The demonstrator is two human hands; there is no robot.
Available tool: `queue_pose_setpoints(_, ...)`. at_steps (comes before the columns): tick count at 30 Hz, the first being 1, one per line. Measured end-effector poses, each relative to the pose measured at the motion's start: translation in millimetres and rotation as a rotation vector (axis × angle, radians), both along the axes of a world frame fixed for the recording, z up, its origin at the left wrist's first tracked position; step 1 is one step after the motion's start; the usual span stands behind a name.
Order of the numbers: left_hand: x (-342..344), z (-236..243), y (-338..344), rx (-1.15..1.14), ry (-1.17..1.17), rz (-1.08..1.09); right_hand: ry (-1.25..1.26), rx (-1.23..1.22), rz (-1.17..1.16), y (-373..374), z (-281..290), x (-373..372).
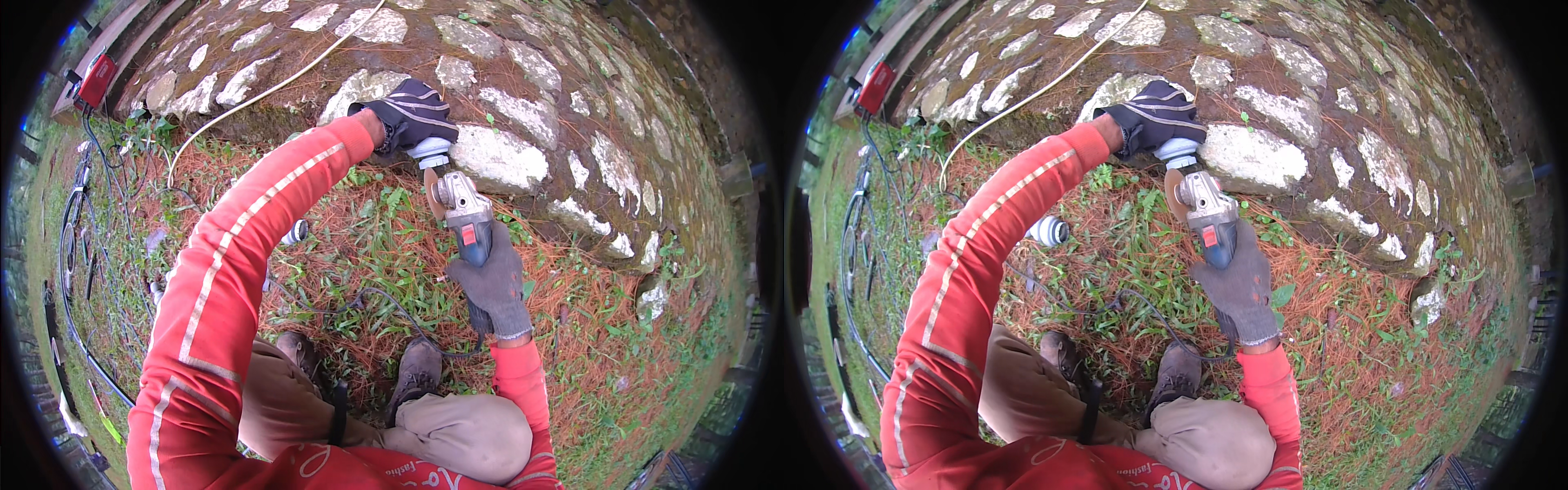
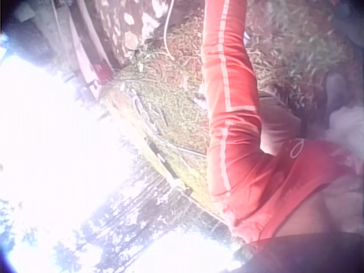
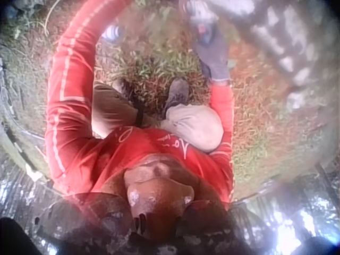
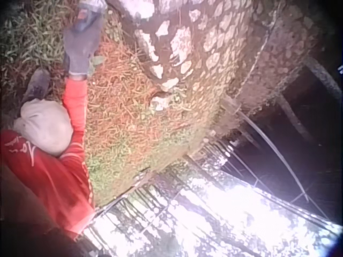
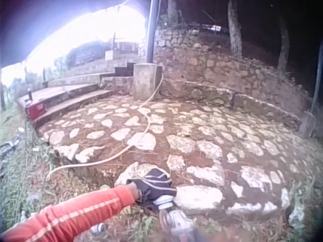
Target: The person uses a power grinder to smooth the surface of a hardware component while holding it on a stone walkway, then moves the finished component toward other similar items on the ground.
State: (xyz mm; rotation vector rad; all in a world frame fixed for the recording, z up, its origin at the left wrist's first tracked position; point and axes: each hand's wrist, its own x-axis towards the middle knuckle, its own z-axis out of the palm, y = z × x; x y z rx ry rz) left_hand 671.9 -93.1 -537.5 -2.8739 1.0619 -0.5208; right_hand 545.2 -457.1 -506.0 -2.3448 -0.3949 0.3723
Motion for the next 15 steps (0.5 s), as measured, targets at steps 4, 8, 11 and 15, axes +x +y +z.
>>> queue_pose_setpoints(4, 0.2, 1.1, 0.3, 0.006, 0.008, 0.003, 0.000, 0.053, -0.022, 1.7, -0.6, 1.4)
queue_pose_setpoints(8, -0.4, 2.2, 0.3, 0.006, 0.019, 0.011, -0.005, 0.084, -0.021, 2.8, -3.3, 2.4)
queue_pose_setpoints(11, 0.6, 4.2, -0.3, 0.012, 0.029, 0.015, -0.021, 0.078, -0.023, 5.7, -4.5, 4.3)
queue_pose_setpoints(15, 3.3, 8.2, -3.7, 0.013, 0.049, 0.023, 0.037, 0.071, -0.031, 7.3, -1.6, 5.9)
